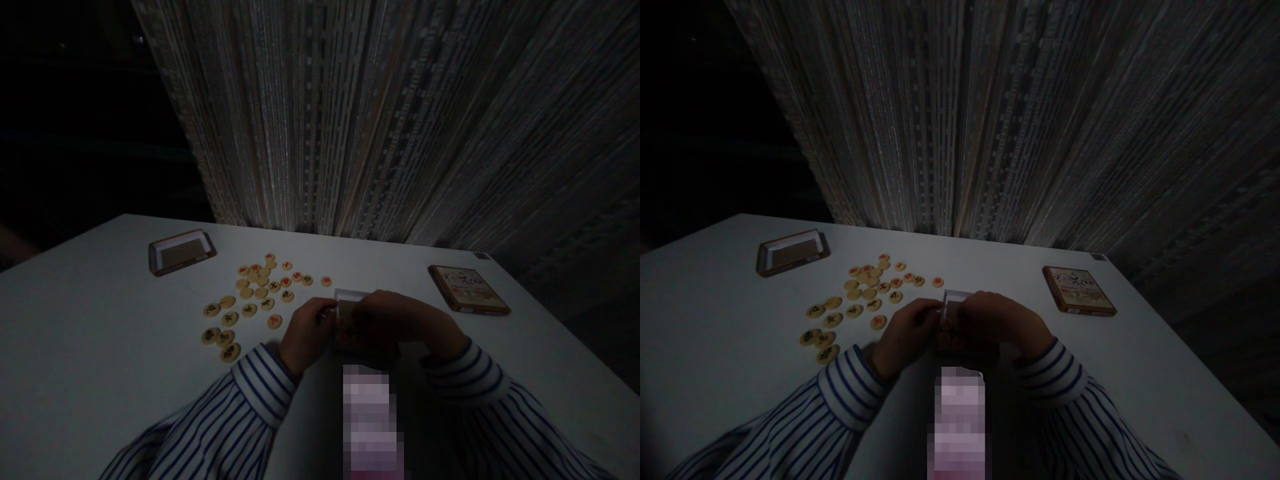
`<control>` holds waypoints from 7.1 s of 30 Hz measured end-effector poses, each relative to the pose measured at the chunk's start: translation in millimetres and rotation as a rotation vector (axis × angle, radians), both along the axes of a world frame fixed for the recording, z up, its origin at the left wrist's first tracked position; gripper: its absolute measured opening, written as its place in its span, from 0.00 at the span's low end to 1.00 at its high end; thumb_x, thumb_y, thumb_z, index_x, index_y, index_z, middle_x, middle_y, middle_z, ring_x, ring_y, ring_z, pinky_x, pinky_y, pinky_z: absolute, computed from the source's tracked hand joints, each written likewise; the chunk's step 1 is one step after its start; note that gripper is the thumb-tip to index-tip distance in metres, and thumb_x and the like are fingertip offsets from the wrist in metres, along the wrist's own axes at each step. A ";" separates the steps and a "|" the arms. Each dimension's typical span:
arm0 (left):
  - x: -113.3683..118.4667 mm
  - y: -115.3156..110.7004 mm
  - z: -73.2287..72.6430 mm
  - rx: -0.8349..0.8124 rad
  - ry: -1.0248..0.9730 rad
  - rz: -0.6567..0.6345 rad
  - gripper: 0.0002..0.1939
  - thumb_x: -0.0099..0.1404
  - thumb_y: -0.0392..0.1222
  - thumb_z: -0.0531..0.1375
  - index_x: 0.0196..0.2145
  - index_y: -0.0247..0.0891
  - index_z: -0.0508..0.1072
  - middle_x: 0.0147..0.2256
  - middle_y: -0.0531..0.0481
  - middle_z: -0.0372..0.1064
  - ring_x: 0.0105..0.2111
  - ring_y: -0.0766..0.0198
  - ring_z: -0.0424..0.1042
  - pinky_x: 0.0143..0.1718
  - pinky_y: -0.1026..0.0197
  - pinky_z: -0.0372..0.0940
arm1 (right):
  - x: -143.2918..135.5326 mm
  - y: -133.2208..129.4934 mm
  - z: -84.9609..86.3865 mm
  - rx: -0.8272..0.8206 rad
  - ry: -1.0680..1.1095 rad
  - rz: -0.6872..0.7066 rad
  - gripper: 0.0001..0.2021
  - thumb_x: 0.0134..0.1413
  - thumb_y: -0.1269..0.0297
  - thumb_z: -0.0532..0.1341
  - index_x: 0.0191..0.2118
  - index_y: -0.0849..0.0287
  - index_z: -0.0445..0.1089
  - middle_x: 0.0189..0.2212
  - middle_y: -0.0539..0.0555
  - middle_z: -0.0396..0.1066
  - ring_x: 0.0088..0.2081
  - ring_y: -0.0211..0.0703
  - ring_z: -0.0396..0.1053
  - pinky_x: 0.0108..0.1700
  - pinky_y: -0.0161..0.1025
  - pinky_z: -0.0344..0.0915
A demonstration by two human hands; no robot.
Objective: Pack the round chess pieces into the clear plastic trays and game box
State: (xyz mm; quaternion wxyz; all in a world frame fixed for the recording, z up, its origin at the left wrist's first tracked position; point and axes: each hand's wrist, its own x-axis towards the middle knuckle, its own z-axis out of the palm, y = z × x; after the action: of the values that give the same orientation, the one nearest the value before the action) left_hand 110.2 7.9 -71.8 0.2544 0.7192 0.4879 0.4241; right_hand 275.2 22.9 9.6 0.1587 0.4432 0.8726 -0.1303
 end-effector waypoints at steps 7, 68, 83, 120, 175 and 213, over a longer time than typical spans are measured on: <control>-0.6 0.1 -0.2 -0.006 0.013 -0.003 0.11 0.56 0.32 0.53 0.37 0.35 0.71 0.34 0.47 0.72 0.34 0.64 0.70 0.37 0.61 0.66 | 1.0 -0.3 -2.0 -0.013 0.018 -0.002 0.10 0.45 0.73 0.53 0.31 0.62 0.72 0.26 0.54 0.73 0.25 0.36 0.66 0.23 0.30 0.56; 0.1 0.1 4.2 -0.092 -0.161 -0.003 0.11 0.58 0.38 0.52 0.35 0.35 0.72 0.32 0.48 0.73 0.29 0.65 0.71 0.31 0.63 0.67 | 12.7 -41.3 19.8 0.443 0.198 -0.191 0.15 0.52 0.66 0.50 0.45 0.64 0.65 0.42 0.60 0.68 0.44 0.47 0.64 0.45 0.41 0.59; -4.1 -5.8 1.6 0.023 0.031 -0.070 0.13 0.55 0.32 0.53 0.40 0.34 0.69 0.35 0.46 0.70 0.34 0.63 0.69 0.35 0.61 0.66 | 38.8 -62.9 -59.9 0.563 0.549 -0.438 0.24 0.50 0.60 0.55 0.53 0.62 0.55 0.54 0.65 0.56 0.54 0.50 0.55 0.54 0.50 0.56; -4.5 -4.8 4.3 0.059 -0.019 -0.014 0.09 0.57 0.35 0.53 0.34 0.35 0.71 0.32 0.48 0.72 0.31 0.65 0.70 0.33 0.64 0.65 | 51.5 -54.4 -85.6 0.715 0.740 -0.316 0.17 0.50 0.59 0.55 0.46 0.56 0.62 0.47 0.61 0.64 0.48 0.50 0.63 0.46 0.52 0.63; -23.6 -19.9 38.6 -0.080 0.014 -0.168 0.11 0.57 0.45 0.55 0.28 0.35 0.73 0.26 0.50 0.72 0.27 0.65 0.68 0.29 0.65 0.62 | 40.7 -67.4 -53.4 0.522 0.930 -0.492 0.11 0.54 0.61 0.50 0.29 0.59 0.65 0.28 0.53 0.69 0.31 0.40 0.67 0.33 0.37 0.63; -180.3 39.9 38.3 0.084 -0.041 0.281 0.12 0.58 0.44 0.52 0.31 0.34 0.72 0.31 0.47 0.72 0.32 0.61 0.69 0.37 0.60 0.62 | -47.0 -18.2 11.8 0.420 0.470 -0.146 0.13 0.54 0.60 0.49 0.34 0.57 0.68 0.32 0.54 0.71 0.34 0.44 0.67 0.38 0.41 0.61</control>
State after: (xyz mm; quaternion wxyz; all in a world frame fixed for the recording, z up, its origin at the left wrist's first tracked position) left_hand -70.1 47.9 -33.5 0.1723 0.6451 0.5603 0.4902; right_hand 228.2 4.6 21.5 -0.1517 0.4855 0.8591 -0.0572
